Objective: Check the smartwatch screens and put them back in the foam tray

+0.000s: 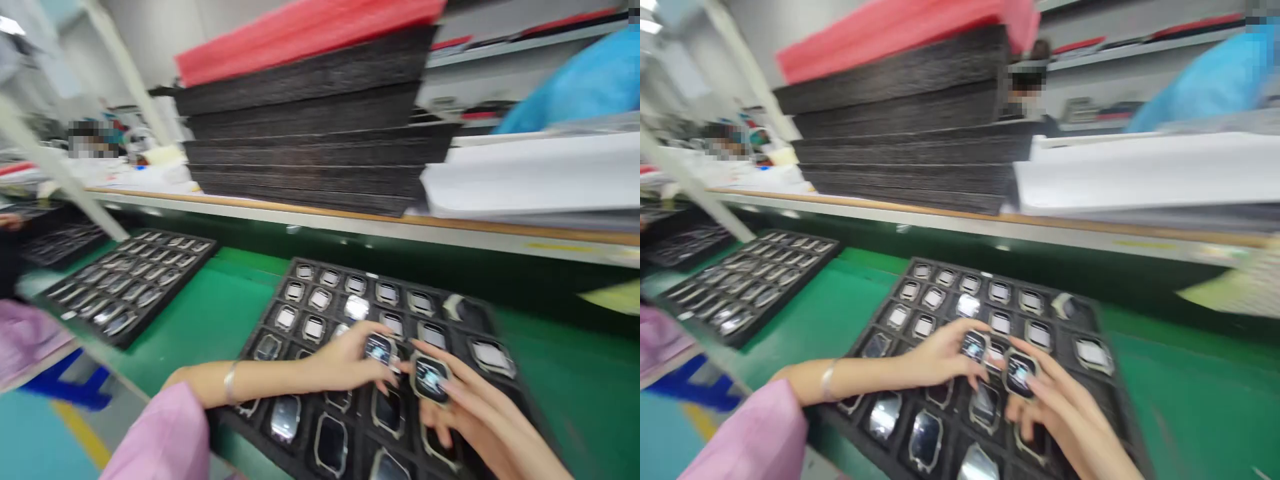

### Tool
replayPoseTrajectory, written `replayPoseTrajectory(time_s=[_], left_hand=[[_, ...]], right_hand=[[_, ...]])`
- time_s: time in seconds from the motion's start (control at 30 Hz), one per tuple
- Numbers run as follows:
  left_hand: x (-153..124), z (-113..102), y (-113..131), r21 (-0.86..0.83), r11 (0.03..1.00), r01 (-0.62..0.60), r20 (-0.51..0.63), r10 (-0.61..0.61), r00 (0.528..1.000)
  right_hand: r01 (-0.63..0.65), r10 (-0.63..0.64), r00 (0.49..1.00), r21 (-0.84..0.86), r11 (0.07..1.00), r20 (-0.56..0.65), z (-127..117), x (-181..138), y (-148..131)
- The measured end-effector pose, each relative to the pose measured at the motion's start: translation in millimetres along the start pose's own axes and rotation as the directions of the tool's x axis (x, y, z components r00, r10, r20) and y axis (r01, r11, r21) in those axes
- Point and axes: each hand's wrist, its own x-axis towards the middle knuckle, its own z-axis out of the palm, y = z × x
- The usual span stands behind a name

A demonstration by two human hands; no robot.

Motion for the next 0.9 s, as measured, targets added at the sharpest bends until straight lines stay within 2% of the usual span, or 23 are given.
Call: replayPoseTrajectory(time_s=[0.07,0.17,0.27,0.43,0.7,0.9], left_hand=[[-6,2,2,-0.031,0.999,0.043,-0.017,-0.043,0.999],[-14,-2,5,-0.034,0.994,0.105,0.009,-0.105,0.994],[-17,-6,3,-0.012,0.993,0.114,0.052,-0.113,0.992],[-19,-5,-4,-0.013,0.992,0.122,0.079,-0.121,0.99],[-21,-6,-8,-0.012,0.997,0.081,0.086,-0.079,0.993],[-20,-7,-8,0.01,0.997,0.076,0.097,-0.077,0.992]], right_hand=[[-0.006,-0.001,0.995,0.072,0.997,0.103,-1,-8,-2],[0.038,-0.054,0.989,0.115,0.993,0.138,-2,-9,-2],[0.08,-0.108,0.98,0.161,0.984,0.169,-2,-7,4],[0.114,-0.154,0.974,0.225,0.968,0.167,-3,-9,16],[0.108,-0.159,0.972,0.269,0.957,0.176,-7,-9,19],[0.135,-0.17,0.976,0.231,0.963,0.137,-7,-9,23]])
